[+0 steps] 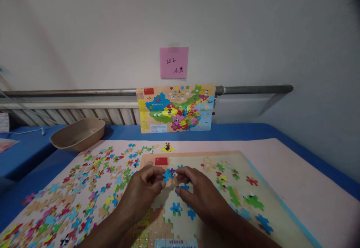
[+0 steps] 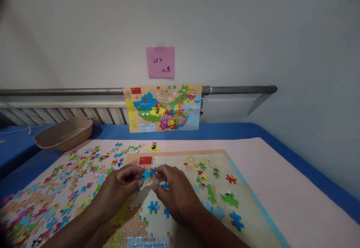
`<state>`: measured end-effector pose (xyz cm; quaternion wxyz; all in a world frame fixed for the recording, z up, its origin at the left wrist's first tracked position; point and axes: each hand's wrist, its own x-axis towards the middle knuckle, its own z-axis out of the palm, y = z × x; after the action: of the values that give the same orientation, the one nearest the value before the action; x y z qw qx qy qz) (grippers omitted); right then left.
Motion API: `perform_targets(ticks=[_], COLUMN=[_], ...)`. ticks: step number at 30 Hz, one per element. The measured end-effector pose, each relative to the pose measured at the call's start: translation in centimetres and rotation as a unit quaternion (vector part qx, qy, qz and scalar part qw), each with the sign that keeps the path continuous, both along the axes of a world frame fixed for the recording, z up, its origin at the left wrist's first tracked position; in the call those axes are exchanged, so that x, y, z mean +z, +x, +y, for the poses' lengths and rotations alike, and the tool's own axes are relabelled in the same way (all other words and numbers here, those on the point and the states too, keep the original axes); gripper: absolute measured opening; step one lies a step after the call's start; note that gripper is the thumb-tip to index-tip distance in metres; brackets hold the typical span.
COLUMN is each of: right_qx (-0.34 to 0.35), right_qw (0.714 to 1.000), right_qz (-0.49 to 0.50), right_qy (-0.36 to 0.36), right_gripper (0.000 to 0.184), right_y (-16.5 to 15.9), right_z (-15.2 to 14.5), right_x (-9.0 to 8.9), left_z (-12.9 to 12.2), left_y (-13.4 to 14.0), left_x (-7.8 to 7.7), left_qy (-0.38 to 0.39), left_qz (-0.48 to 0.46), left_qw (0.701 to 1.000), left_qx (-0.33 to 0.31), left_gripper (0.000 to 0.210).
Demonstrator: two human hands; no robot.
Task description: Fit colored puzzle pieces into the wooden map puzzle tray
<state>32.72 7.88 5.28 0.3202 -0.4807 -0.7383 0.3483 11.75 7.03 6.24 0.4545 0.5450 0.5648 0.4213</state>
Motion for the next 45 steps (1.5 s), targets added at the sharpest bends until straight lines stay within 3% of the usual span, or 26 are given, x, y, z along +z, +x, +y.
perform_targets(ticks=[3, 6, 10, 13, 19, 25, 34, 45], right_qx=[0.003, -0.003, -0.010, -0.011, -0.017, -0.018, 0.022, 0.041], right_qw=[0.999, 0.999, 1.000, 1.000, 0.998, 0.992, 0.974, 0.954], right_qz=[0.037, 0.036, 0.003, -0.021, -0.057, -0.097, -0.209, -0.267], right_qy=[-0.030, -0.036, -0.025, -0.010, 0.008, 0.074, 0.087, 0.126], right_gripper=[0.030, 0.020, 0.015, 0.015, 0.015, 0.015, 0.010, 0.012], right_y=[-0.2, -0.2, -0.1, -0.1, -0.1, 0.2, 0.1, 0.1], right_z=[0.3, 0.5, 0.7, 0.9, 1.1, 1.2, 0.9, 0.7], right_x=[-0.1, -0.1, -0.3, -0.4, -0.4, -0.7, -0.3, -0.9], left_z=[0.3, 0.4, 0.6, 0.8, 1.1, 1.0, 0.9, 0.9], left_y=[0.0, -0.2, -0.5, -0.6, -0.5, -0.7, -0.5, -0.3], left_x=[-0.9, -1.6, -1.7, -1.9, -2.5, -2.9, -2.5, -2.1], left_qy=[0.001, 0.054, 0.121, 0.133, 0.149, 0.169, 0.145, 0.136], left_qz=[0.013, 0.100, 0.261, 0.314, 0.343, 0.370, 0.415, 0.417], left_qw=[1.000, 0.993, 0.955, 0.936, 0.924, 0.909, 0.893, 0.894], left_qx=[-0.016, -0.033, -0.071, -0.083, -0.083, -0.086, -0.096, -0.091], left_gripper=[0.030, 0.025, 0.028, 0.035, 0.034, 0.036, 0.032, 0.023])
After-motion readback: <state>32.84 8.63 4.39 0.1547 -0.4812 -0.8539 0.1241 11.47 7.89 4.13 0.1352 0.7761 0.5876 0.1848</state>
